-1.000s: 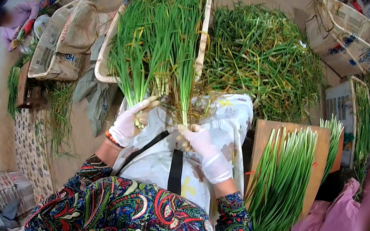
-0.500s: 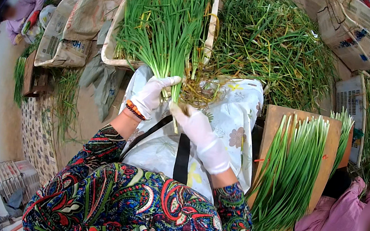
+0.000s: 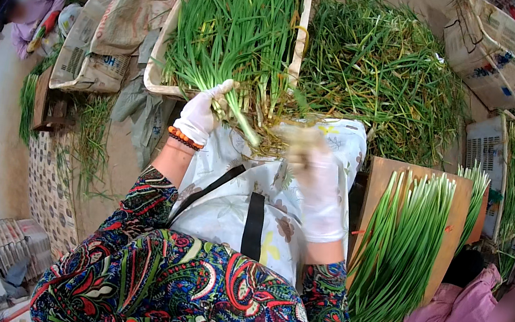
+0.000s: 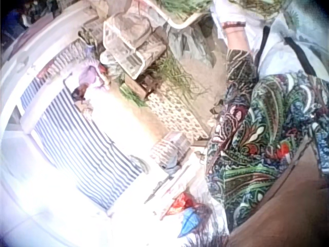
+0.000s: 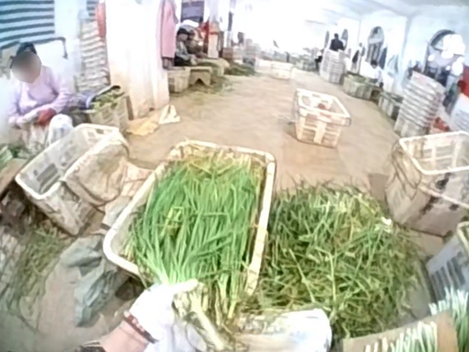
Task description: The person sorts through green stalks to remove yellowed or damaged parts and then secures them into a bunch with a red tie.
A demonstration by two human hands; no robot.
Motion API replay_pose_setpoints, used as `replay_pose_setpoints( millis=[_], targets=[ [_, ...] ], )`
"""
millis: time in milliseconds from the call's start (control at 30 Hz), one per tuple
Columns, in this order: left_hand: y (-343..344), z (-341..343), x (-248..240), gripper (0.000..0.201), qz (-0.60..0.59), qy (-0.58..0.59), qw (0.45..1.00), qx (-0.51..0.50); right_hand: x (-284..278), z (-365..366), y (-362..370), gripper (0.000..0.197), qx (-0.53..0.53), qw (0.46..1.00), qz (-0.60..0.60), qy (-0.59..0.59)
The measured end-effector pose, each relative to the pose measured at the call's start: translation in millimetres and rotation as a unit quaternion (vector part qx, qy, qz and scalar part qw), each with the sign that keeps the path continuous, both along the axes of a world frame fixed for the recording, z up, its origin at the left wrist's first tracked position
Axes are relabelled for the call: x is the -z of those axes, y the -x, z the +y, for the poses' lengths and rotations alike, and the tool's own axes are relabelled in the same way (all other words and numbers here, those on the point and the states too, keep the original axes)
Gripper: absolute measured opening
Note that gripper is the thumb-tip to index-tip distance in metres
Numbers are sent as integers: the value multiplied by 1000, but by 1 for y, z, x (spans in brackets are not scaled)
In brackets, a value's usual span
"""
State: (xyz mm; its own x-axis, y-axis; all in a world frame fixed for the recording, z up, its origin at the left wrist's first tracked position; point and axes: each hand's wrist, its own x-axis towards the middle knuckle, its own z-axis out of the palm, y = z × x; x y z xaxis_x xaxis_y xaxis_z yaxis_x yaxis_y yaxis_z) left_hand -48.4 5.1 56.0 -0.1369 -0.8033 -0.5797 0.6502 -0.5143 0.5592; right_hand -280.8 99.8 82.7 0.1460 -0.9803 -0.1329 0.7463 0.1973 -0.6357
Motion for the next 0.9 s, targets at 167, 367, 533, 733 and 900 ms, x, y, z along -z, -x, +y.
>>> replay_pose_setpoints(
  millis=[167, 367, 533, 733, 900],
  targets=[
    [8, -8, -18, 28, -94, 43, 993, 58, 16, -21, 106, 49, 164, 941, 177, -235],
    [42, 9, -29, 18, -221, 93, 970, 47, -9, 4, -15, 52, -151, 767, 623, 19],
    [20, 22, -5, 22, -190, 34, 972, 132, 8, 13, -63, 32, -252, 833, 459, -180],
    [30, 42, -8, 15, -196, 48, 971, 131, 33, -5, -67, 27, -133, 892, 420, -101],
    [39, 35, -12, 14, -190, 65, 974, 106, 29, -13, -58, 23, -51, 939, 287, -184]
  ],
)
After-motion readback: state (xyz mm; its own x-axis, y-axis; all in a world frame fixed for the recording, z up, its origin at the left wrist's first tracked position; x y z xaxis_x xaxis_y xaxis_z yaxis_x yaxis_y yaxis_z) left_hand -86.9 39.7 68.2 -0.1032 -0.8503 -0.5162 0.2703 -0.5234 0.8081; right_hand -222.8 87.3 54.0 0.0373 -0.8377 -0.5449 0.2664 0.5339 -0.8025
